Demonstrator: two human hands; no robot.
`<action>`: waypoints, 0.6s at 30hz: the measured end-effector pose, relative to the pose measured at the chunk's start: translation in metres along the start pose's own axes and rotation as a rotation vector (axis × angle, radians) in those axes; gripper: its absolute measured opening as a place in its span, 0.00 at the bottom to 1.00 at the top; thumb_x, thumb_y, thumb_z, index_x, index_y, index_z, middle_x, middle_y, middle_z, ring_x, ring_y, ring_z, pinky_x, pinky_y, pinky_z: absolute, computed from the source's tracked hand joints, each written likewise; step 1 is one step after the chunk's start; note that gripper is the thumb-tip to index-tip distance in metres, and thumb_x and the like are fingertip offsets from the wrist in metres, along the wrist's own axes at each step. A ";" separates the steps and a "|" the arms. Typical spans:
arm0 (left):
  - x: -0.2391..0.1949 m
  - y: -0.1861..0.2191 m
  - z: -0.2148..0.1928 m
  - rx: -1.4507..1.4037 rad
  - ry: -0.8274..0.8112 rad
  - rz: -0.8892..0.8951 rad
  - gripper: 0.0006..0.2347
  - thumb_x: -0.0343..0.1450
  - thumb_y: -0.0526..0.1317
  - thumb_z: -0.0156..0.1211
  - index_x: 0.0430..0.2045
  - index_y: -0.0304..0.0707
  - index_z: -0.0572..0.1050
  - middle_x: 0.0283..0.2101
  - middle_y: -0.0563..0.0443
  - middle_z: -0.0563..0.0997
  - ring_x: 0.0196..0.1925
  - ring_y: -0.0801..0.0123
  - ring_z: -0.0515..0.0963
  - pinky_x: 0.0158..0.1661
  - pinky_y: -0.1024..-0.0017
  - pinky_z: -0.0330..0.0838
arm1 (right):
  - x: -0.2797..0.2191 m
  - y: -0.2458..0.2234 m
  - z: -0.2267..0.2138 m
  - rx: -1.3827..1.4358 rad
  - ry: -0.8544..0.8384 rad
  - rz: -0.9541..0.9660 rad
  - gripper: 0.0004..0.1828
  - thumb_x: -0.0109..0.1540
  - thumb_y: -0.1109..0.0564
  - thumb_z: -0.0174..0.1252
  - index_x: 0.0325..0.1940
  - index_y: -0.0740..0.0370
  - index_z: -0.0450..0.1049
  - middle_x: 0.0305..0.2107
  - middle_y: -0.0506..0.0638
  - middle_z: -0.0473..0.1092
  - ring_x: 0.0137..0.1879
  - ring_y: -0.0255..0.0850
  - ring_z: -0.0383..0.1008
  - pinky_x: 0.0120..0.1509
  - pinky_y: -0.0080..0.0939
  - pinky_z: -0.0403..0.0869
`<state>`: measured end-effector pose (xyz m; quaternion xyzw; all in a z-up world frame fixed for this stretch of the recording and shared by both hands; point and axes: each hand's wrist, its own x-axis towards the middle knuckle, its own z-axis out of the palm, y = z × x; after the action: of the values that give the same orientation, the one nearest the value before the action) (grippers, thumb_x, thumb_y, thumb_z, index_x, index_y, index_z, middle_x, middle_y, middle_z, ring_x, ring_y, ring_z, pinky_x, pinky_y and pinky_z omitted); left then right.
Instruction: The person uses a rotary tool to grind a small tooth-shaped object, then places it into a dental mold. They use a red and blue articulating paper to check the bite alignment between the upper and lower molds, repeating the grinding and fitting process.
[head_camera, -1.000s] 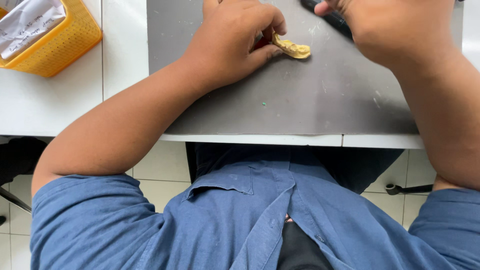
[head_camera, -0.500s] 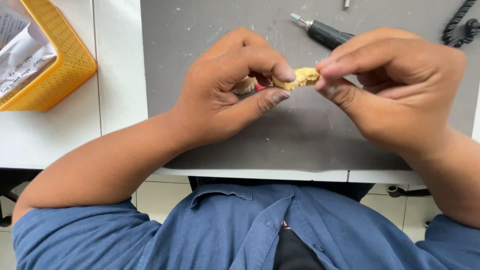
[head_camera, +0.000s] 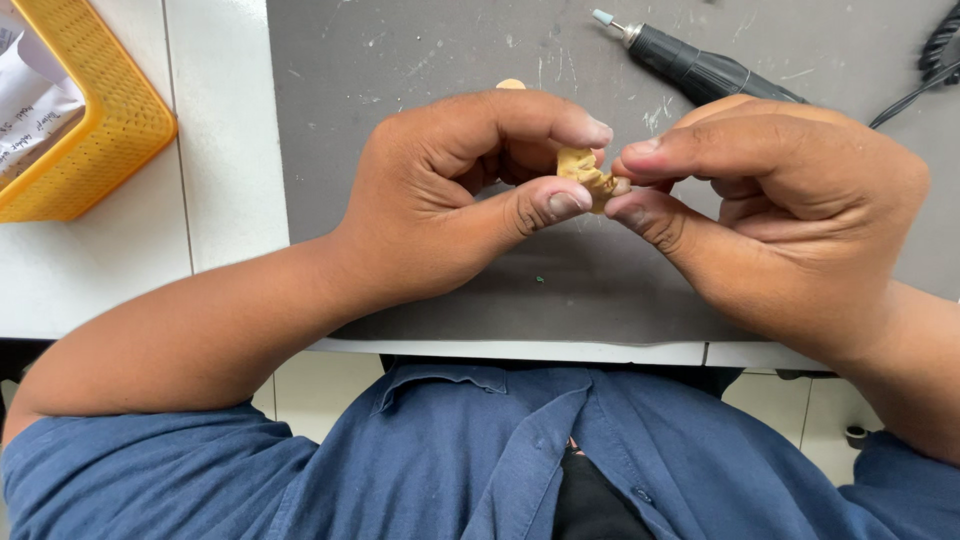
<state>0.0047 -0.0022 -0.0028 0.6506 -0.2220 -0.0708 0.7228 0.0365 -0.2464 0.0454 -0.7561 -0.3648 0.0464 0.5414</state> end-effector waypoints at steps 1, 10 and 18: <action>0.000 0.002 0.000 0.040 -0.003 0.014 0.12 0.81 0.36 0.63 0.57 0.34 0.74 0.49 0.50 0.83 0.51 0.76 0.85 0.54 0.78 0.84 | 0.001 -0.001 0.000 -0.009 -0.008 -0.006 0.14 0.60 0.75 0.64 0.49 0.75 0.71 0.42 0.63 0.74 0.49 0.43 0.79 0.50 0.35 0.81; 0.001 0.004 0.004 0.175 0.022 0.071 0.12 0.79 0.37 0.64 0.56 0.33 0.74 0.51 0.49 0.83 0.50 0.76 0.85 0.52 0.79 0.83 | 0.004 -0.004 0.004 -0.041 0.009 0.044 0.18 0.61 0.71 0.65 0.53 0.75 0.70 0.44 0.61 0.74 0.51 0.42 0.80 0.56 0.36 0.81; 0.000 -0.004 0.004 -0.131 0.040 -0.036 0.12 0.81 0.35 0.63 0.57 0.31 0.72 0.48 0.48 0.83 0.52 0.76 0.84 0.54 0.78 0.82 | 0.005 -0.002 0.002 -0.282 0.006 -0.090 0.10 0.61 0.72 0.69 0.43 0.76 0.75 0.42 0.64 0.76 0.49 0.46 0.81 0.53 0.40 0.80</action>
<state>0.0033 -0.0064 -0.0062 0.6070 -0.1908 -0.0851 0.7667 0.0380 -0.2419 0.0480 -0.8077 -0.3995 -0.0316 0.4324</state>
